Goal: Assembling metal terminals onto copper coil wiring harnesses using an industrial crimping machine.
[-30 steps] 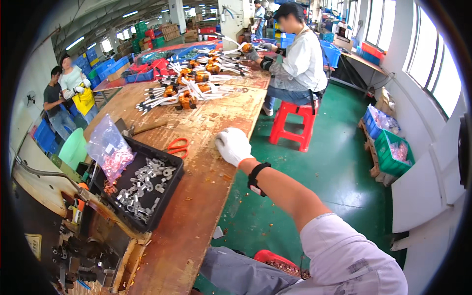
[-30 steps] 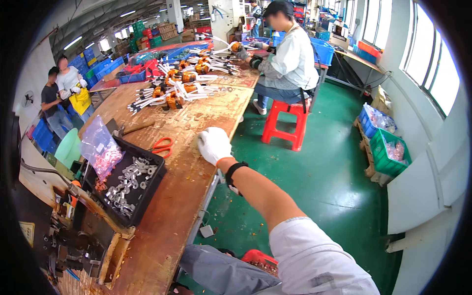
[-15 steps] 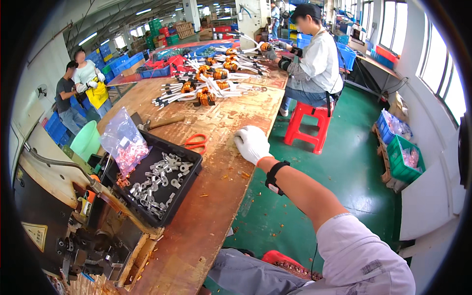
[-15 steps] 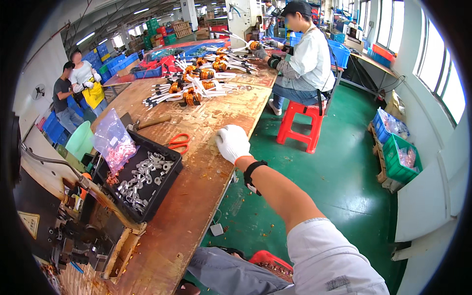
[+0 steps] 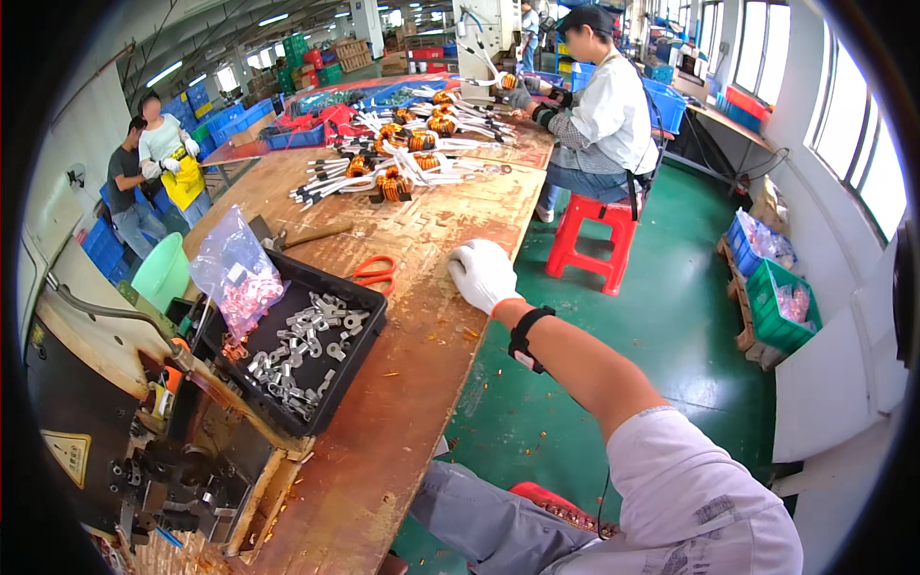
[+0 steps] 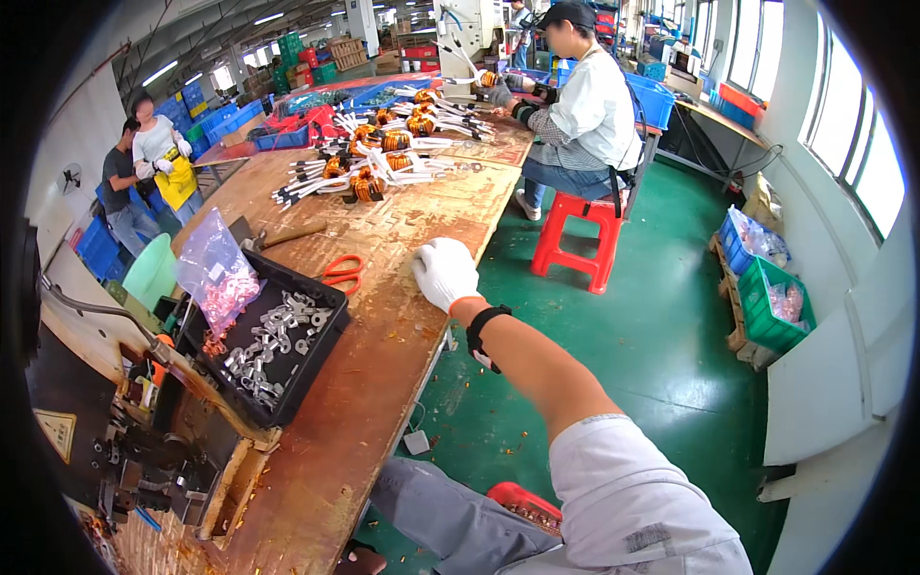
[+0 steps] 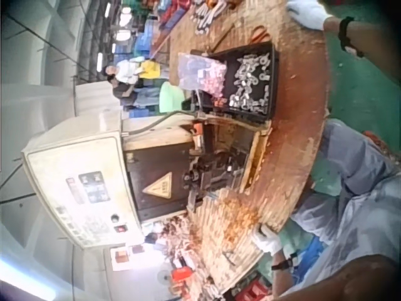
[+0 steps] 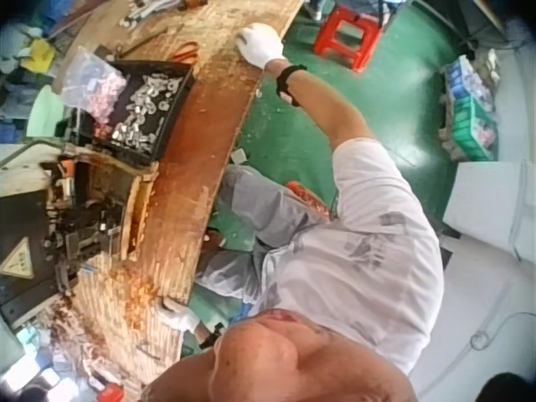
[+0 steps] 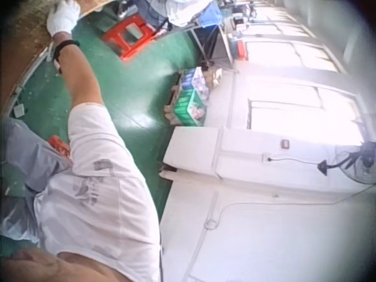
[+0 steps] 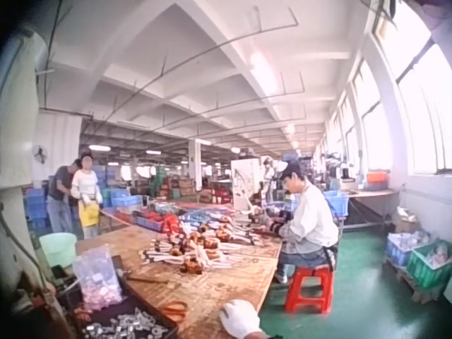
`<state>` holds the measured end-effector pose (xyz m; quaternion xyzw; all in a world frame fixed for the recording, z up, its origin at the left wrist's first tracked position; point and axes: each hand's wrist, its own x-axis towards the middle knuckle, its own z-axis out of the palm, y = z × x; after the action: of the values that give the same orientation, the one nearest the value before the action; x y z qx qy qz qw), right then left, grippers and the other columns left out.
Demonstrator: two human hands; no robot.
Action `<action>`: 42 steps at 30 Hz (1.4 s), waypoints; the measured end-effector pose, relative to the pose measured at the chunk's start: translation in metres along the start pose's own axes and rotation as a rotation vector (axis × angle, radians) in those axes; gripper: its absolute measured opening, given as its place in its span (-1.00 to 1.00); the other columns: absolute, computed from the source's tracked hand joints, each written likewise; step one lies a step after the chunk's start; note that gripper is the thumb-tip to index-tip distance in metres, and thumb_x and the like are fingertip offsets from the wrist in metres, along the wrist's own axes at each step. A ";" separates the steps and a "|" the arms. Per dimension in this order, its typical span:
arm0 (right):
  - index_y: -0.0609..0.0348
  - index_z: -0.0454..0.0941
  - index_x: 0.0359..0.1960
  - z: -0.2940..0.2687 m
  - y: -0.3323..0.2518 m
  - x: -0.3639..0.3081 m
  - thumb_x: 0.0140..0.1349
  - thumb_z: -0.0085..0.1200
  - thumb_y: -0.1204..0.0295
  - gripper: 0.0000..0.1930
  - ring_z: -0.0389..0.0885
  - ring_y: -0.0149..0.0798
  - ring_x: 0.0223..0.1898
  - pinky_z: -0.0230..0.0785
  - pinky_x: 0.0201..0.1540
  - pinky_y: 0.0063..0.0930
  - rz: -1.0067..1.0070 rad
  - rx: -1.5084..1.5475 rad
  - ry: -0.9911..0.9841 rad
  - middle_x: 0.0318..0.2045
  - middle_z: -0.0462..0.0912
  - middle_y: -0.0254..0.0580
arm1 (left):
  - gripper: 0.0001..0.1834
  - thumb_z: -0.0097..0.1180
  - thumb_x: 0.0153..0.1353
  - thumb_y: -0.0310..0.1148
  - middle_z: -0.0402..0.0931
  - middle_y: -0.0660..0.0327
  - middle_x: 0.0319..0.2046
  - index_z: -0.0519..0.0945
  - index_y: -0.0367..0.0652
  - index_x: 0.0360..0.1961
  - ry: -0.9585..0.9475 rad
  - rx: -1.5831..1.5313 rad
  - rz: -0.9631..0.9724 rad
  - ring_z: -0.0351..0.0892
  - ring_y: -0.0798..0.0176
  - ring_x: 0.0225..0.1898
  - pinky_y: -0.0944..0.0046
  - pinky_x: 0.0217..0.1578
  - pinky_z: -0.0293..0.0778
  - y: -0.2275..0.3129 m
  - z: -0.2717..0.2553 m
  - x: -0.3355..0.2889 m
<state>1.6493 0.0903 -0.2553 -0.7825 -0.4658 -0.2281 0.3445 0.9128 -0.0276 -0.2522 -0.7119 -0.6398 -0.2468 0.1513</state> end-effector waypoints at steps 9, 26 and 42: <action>0.11 0.76 -0.27 -0.003 0.001 -0.003 0.28 0.18 0.30 -0.81 0.68 0.05 -0.06 0.52 0.06 -0.09 0.043 0.001 -0.056 -0.23 0.74 -0.09 | -0.63 0.19 0.48 -0.12 0.69 -0.06 0.03 0.72 -0.20 0.06 -0.055 0.010 -0.050 0.66 -0.18 0.04 -0.07 0.09 0.57 -0.004 0.003 -0.001; 0.09 0.76 -0.32 -0.001 0.014 -0.008 0.26 0.20 0.29 -0.82 0.68 0.06 -0.10 0.52 0.02 -0.05 0.049 0.010 -0.032 -0.26 0.73 -0.09 | -0.63 0.16 0.49 -0.16 0.66 -0.14 0.05 0.71 -0.29 0.02 -0.049 -0.024 -0.033 0.62 -0.24 0.08 -0.10 0.15 0.53 -0.005 0.016 0.004; -0.06 0.79 -0.06 0.010 0.023 0.016 0.39 0.05 0.09 -0.66 0.69 0.12 0.06 0.53 0.15 -0.07 0.028 -0.107 -0.151 -0.01 0.74 -0.02 | -0.70 0.02 0.50 -0.42 0.54 -0.12 0.15 0.58 -0.43 0.09 -0.141 -0.232 -0.240 0.50 -0.10 0.20 0.02 0.32 0.34 -0.019 0.024 -0.007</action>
<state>1.6775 0.0992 -0.2590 -0.8213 -0.4663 -0.1884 0.2692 0.8978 -0.0179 -0.2782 -0.6587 -0.6964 -0.2848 -0.0075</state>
